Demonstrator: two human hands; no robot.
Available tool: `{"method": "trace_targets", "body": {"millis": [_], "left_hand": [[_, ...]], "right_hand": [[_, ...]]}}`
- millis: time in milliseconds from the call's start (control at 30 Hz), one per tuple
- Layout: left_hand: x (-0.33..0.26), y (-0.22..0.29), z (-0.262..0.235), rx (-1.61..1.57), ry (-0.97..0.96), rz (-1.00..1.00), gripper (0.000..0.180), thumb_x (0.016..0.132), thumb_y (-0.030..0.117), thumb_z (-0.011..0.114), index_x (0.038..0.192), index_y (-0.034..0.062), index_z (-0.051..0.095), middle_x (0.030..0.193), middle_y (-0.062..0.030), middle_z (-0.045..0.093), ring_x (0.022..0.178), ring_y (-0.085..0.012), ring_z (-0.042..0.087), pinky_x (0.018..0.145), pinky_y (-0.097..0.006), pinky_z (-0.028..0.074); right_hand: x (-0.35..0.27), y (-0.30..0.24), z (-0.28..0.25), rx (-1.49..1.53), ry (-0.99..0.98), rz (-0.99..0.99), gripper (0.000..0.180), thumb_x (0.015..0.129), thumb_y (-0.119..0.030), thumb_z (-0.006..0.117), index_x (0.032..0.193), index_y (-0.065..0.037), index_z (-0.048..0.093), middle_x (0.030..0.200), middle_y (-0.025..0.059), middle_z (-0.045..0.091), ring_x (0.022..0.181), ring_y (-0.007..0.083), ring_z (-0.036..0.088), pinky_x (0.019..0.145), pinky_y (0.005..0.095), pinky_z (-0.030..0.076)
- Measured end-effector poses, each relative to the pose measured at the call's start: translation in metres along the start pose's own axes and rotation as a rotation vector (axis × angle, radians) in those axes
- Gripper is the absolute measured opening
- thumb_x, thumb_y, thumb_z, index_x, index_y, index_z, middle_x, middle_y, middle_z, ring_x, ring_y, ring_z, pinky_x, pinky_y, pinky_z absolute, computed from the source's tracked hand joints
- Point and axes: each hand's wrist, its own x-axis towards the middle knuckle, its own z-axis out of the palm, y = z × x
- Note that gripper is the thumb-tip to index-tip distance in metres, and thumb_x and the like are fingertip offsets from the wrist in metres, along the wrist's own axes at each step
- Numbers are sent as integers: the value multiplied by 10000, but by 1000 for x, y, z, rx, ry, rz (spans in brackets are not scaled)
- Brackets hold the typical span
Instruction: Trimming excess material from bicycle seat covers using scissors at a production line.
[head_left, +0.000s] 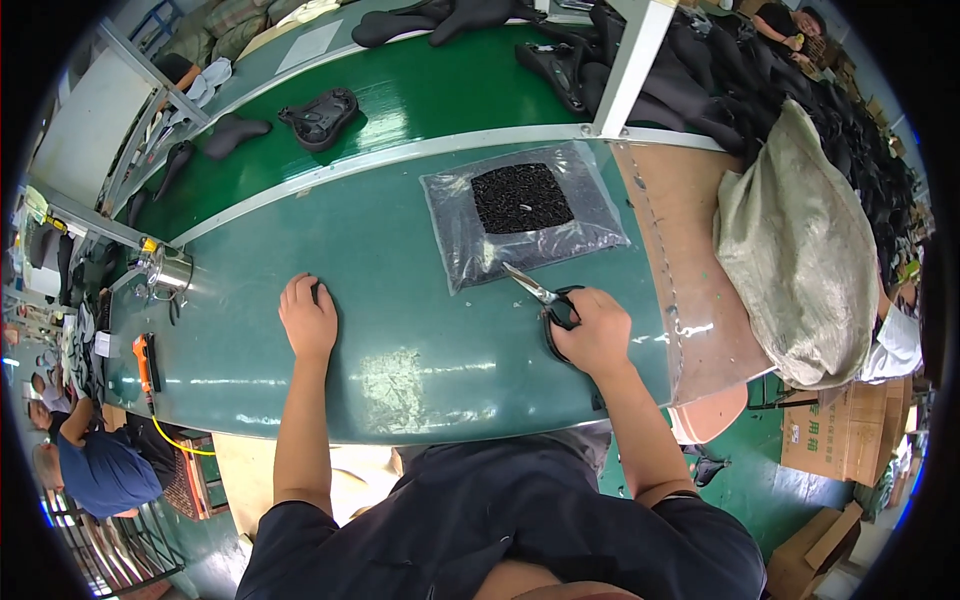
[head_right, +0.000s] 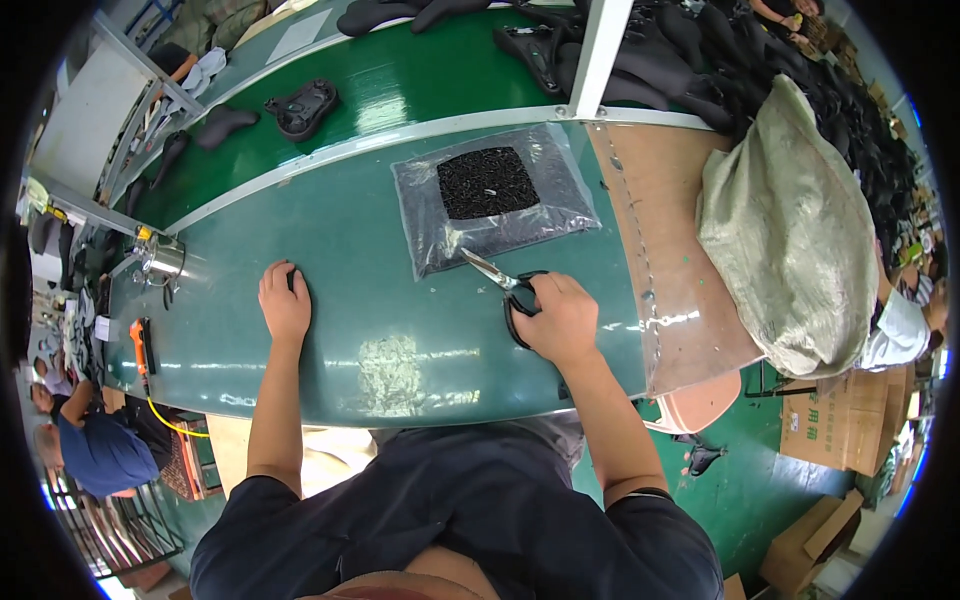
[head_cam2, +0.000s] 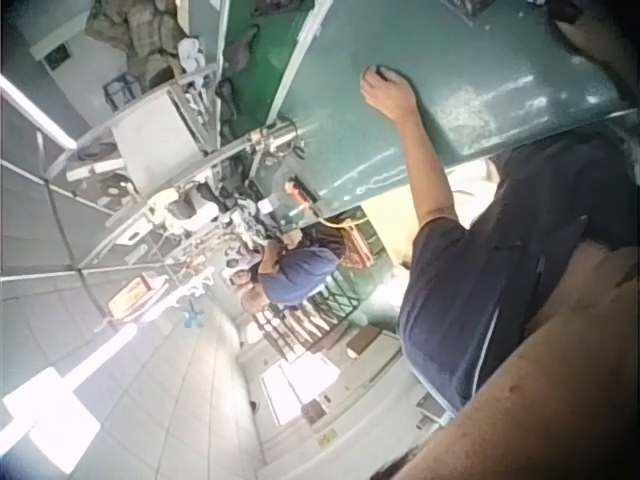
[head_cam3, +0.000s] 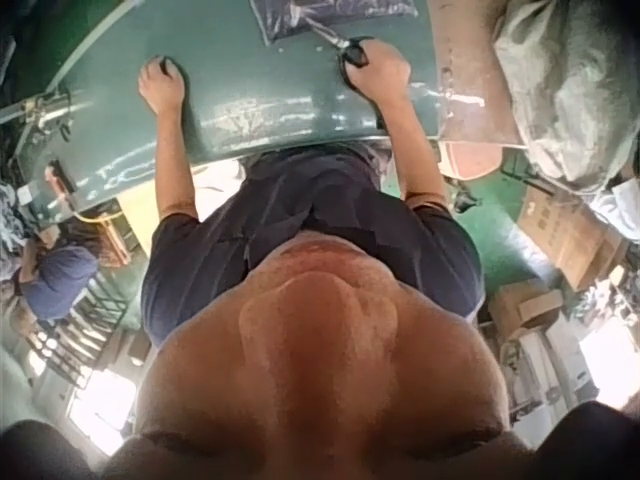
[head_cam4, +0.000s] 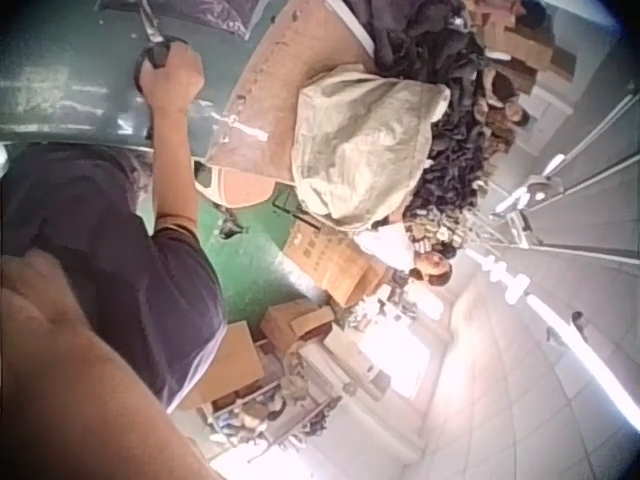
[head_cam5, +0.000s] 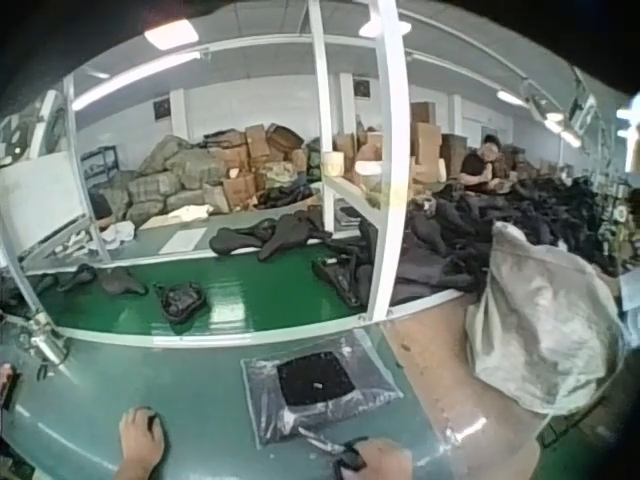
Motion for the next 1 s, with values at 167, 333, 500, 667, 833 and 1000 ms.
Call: {"method": "trace_targets", "body": {"millis": [167, 333, 500, 667, 833, 1000], "left_hand": [[-1, -3, 4, 1, -2, 4, 197, 1005, 174, 641, 1172, 74, 668, 1337, -93, 677, 1252, -335, 602, 1044, -477, 465], [-6, -6, -1, 38, 17, -10, 190, 991, 173, 651, 1150, 73, 681, 1312, -102, 693, 1227, -343, 623, 1029, -484, 486], [0, -5, 3, -31, 91, 40, 175, 953, 160, 685, 1096, 60, 702, 1228, -154, 727, 1150, -390, 667, 1000, -505, 528], [-2, 1, 1, 6, 114, -1, 187, 942, 183, 694, 1091, 69, 698, 1233, -143, 713, 1129, -383, 669, 983, -499, 531], [26, 1, -22, 87, -81, 4, 242, 937, 204, 693, 1136, 67, 679, 1226, -147, 684, 1121, -396, 661, 967, -497, 532], [178, -2, -22, 44, -357, 275, 283, 909, 159, 709, 1168, 51, 681, 1211, -188, 667, 1118, -432, 654, 954, -505, 545]], "right_hand": [[-4, -1, -3, 0, 38, -2, 258, 715, -237, 870, 809, -101, 672, 703, 48, 595, 667, 280, 631, 577, 416, 501], [-5, -2, 1, 55, 59, -95, 212, 711, -150, 827, 879, -84, 716, 717, 51, 622, 671, 271, 641, 604, 403, 517], [-5, -17, 6, 30, -29, -157, 212, 739, -184, 830, 859, -71, 698, 763, 85, 653, 732, 327, 660, 653, 449, 541], [5, -38, 18, 67, -185, -117, 238, 751, -220, 845, 829, -71, 677, 745, 83, 642, 721, 334, 663, 655, 460, 535], [49, -70, 24, 402, -946, -95, 376, 790, -369, 905, 801, -50, 707, 711, 122, 656, 638, 313, 644, 620, 428, 510], [80, -70, 76, 697, -1312, -317, 454, 847, -451, 894, 841, -23, 743, 671, 119, 672, 609, 242, 663, 568, 367, 497]]}}
